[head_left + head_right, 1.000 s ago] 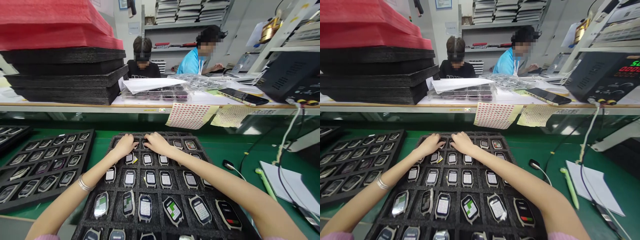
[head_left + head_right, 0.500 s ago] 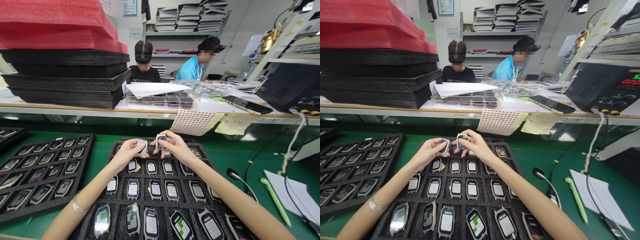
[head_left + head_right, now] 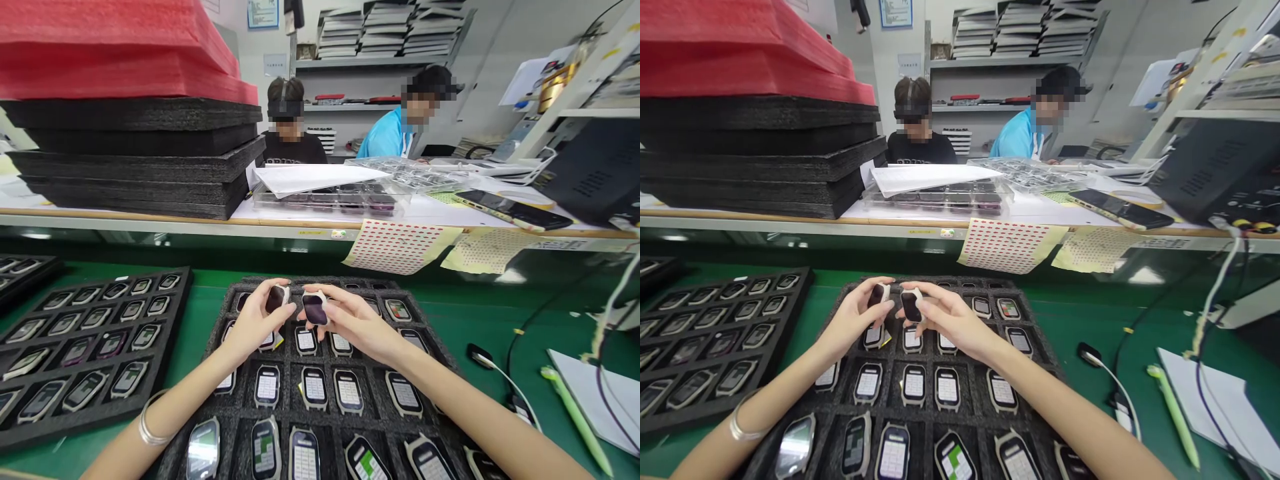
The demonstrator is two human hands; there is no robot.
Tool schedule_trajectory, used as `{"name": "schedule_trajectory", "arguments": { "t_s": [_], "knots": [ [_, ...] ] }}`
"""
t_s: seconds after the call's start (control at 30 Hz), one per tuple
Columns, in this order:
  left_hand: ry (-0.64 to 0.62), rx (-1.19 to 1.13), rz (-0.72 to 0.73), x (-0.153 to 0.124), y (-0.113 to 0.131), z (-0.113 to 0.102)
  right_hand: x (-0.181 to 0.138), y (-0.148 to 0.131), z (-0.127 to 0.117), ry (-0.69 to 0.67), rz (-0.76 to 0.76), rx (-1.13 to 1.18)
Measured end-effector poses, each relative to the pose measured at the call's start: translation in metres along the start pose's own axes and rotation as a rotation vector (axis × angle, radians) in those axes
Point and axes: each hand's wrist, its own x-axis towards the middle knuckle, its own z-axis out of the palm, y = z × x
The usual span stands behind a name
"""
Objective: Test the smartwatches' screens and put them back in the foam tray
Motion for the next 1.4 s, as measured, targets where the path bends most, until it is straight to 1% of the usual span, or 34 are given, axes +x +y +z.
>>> {"name": "schedule_trajectory", "arguments": {
  "t_s": [0.13,0.23,0.3,0.4,0.53,0.7,0.97,1.1,1.23,1.4],
  "knots": [
    [-0.006,0.045,0.022,-0.004,-0.002,0.001,-0.002,-0.001,0.000,0.004,-0.012,-0.031],
    [-0.023,0.136,0.068,-0.007,-0.003,0.002,-0.003,-0.002,-0.002,0.026,0.010,-0.020],
    [-0.043,0.208,0.104,-0.010,-0.003,0.002,-0.003,-0.002,-0.002,0.022,0.031,0.006],
    [-0.075,0.256,0.099,-0.013,-0.005,0.003,-0.002,-0.001,-0.002,-0.012,0.035,0.077],
    [-0.048,0.293,0.097,-0.016,-0.005,0.004,-0.002,-0.002,-0.001,-0.041,0.026,0.116],
    [-0.033,0.345,0.098,-0.019,-0.001,0.006,-0.002,-0.003,-0.002,-0.013,0.048,0.055],
    [-0.067,0.407,0.122,-0.019,0.004,0.005,-0.002,-0.003,-0.004,0.042,0.034,0.022],
    [-0.050,0.394,0.140,-0.020,0.005,0.005,-0.002,-0.003,-0.004,0.027,0.042,0.021],
    [-0.037,0.436,0.131,-0.020,0.005,0.005,-0.003,-0.003,-0.004,0.039,0.060,0.006],
    [-0.017,0.389,0.134,-0.019,0.004,0.005,-0.003,-0.003,-0.003,0.060,0.081,-0.015]
  ]
}}
